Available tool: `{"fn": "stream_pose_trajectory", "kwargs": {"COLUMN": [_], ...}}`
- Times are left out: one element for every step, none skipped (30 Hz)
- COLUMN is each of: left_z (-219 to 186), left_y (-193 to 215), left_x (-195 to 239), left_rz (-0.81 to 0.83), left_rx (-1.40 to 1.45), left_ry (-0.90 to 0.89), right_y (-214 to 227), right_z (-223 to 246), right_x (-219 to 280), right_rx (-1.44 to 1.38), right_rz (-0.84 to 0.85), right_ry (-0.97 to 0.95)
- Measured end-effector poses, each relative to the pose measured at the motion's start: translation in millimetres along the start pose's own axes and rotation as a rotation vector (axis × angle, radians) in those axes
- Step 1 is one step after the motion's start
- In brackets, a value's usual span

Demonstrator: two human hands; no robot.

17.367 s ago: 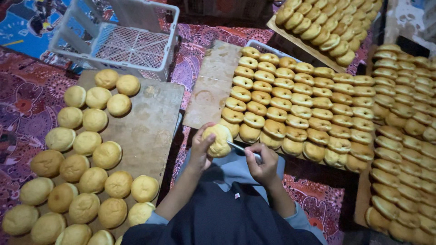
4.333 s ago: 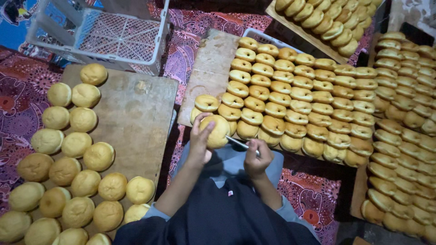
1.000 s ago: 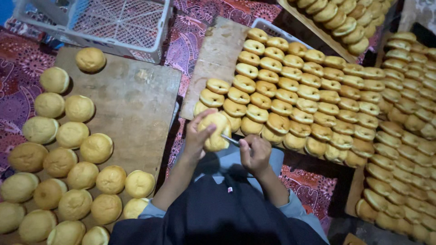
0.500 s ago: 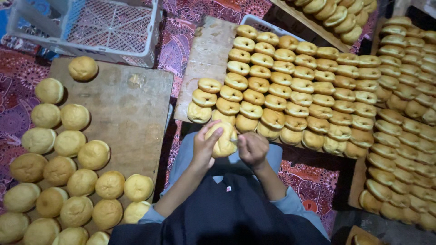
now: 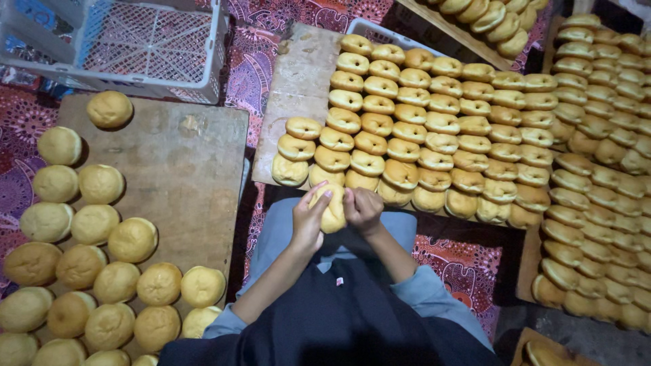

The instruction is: The person sits on a mat and uses a small metal tool to poke a hole in the center of each round bun. They pick up buns from a wooden board, puncture them, and place them onto a tray with other processed buns.

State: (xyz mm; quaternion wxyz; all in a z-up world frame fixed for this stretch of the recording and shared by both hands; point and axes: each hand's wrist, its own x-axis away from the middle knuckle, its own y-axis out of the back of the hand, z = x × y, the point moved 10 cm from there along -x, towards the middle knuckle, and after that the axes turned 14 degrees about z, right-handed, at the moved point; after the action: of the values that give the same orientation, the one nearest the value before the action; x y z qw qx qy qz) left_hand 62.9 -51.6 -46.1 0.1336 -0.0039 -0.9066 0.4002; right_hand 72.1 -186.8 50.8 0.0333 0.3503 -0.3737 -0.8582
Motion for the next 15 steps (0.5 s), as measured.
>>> {"fn": "stream_pose_trajectory", "kwargs": {"left_z": [0.9, 1.4, 2.7, 3.2, 5.3, 4.2, 5.6, 4.9, 7.7, 8.6, 5.7, -8.1, -24.4, -40.3, -60.9], "left_y": [3.0, 5.6, 9.6, 13.6, 16.9, 20.7, 20.6, 21.1, 17.9, 13.8, 9.1, 0.8, -6.7, -16.2, -31.1], "left_x": [-2.6, -4.8, -7.6, -12.7, -15.4, -14.8, -13.7, -11.4, -10.0, -8.7, -10.2, -14.9, -18.6, -22.4, -23.1], "left_rz": [0.016, 0.032, 0.038, 0.044, 0.048, 0.008, -0.031, -0.069, -0.062, -0.055, -0.049, 0.011, 0.07, 0.128, 0.189], "left_rx": [0.003, 0.005, 0.005, 0.005, 0.005, -0.01, -0.025, -0.04, -0.007, 0.027, 0.061, -0.143, -0.345, -0.548, -0.853], "left_ry": [0.011, 0.023, 0.053, 0.083, 0.113, 0.068, 0.023, -0.023, -0.02, -0.018, -0.018, -0.014, -0.009, -0.004, -0.061], "right_y": [-1.4, -13.2, -28.7, -46.8, -46.7, -45.4, -45.2, -35.2, -26.4, -18.9, -21.3, -23.2, -24.3, -23.4, -21.1], "right_z": [-1.0, -21.1, -36.3, -48.8, -46.4, -44.8, -43.3, -35.9, -27.0, -15.0, -15.5, -14.4, -13.1, -17.4, -20.5], "right_x": [2.9, 6.6, 15.6, 25.9, 23.5, 20.6, 16.2, 6.9, -1.2, -6.5, -10.1, -13.2, -17.2, -21.3, -25.2], "right_rx": [0.038, -0.154, -0.348, -0.542, -0.521, -0.5, -0.478, -0.328, -0.176, -0.025, -0.009, 0.008, 0.024, -0.01, -0.046], "right_rz": [-0.022, 0.07, 0.164, 0.26, 0.273, 0.286, 0.297, 0.219, 0.14, 0.061, 0.072, 0.084, 0.098, 0.1, 0.102], "right_ry": [-0.012, -0.184, -0.358, -0.531, -0.495, -0.46, -0.423, -0.315, -0.206, -0.096, -0.11, -0.125, -0.139, -0.201, -0.263]}}
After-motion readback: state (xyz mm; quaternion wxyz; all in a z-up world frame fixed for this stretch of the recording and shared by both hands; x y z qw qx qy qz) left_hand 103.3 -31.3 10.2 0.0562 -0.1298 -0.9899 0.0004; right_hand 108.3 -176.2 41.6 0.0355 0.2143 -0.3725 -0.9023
